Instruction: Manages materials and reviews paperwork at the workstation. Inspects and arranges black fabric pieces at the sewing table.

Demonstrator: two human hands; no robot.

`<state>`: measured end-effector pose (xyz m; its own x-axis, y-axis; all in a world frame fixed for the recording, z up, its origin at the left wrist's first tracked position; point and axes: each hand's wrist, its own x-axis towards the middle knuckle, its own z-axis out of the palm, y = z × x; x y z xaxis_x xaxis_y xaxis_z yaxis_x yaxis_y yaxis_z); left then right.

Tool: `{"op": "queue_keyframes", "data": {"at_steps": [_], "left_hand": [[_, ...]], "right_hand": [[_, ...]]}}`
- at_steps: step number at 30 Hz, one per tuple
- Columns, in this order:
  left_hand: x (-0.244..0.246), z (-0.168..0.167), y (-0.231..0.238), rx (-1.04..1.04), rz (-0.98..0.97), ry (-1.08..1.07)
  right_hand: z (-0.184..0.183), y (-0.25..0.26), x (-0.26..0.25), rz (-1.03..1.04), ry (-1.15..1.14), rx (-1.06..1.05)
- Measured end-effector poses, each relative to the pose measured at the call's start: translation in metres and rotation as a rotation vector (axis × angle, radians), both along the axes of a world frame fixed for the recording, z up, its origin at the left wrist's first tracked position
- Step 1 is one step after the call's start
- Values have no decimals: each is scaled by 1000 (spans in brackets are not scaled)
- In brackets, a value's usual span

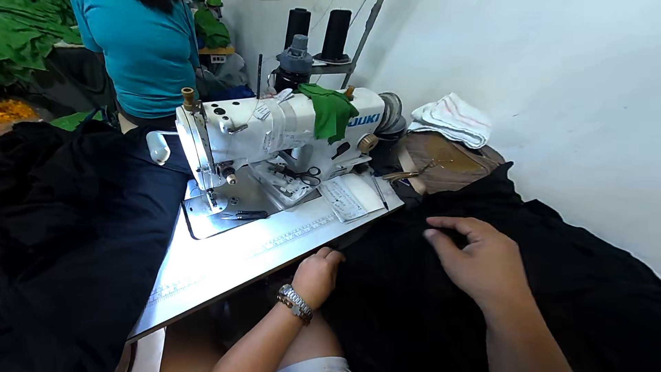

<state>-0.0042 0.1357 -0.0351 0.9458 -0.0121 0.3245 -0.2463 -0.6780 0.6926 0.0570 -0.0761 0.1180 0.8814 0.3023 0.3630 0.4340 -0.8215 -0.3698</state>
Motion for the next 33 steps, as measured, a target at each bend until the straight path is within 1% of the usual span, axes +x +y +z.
{"op": "queue_keyframes", "data": {"at_steps": [2, 4, 5, 7, 8, 9, 11, 13, 14, 15, 18, 20, 22, 25, 28, 31, 33], "left_hand": [[5, 23, 2, -126, -29, -199], [10, 49, 4, -176, -65, -292], [13, 57, 4, -172, -80, -335], [17, 61, 6, -154, -95, -350], [14, 59, 9, -147, -84, -297], [10, 55, 12, -132, -64, -190], [2, 33, 14, -87, -4, 181], [0, 3, 9, -55, 20, 534], [0, -10, 5, -77, 22, 631], [2, -19, 3, -122, 36, 680], [4, -28, -2, -291, 125, 684], [4, -22, -2, -373, 156, 652], [3, -13, 0, -435, 161, 627], [4, 1, 4, -517, 160, 580], [10, 10, 8, -690, 146, 519], [12, 31, 11, -942, 120, 488], [12, 55, 13, -1059, 122, 521]], "right_hand": [[-2, 24, -13, 99, 183, -102], [-18, 49, -22, 150, 337, -194], [-26, 57, -24, 167, 331, -224], [-33, 59, -19, 164, 222, -190], [-30, 55, -15, 140, 183, -149], [-25, 49, -11, 106, 156, -110], [-17, 32, -3, 20, 112, -34], [-14, 22, -1, -40, 99, 38], [-14, 20, -1, -50, 108, 68], [-17, 20, -2, -56, 123, 97], [-25, 22, -7, -53, 105, 142], [-27, 18, -7, 40, 38, 116], [-29, 14, -5, 88, 14, 67], [-27, 16, -6, 96, 65, 8], [-27, 24, -16, 118, 108, -19], [-32, 31, -22, 147, 147, -15], [-37, 39, -26, 145, 185, -28]]}}
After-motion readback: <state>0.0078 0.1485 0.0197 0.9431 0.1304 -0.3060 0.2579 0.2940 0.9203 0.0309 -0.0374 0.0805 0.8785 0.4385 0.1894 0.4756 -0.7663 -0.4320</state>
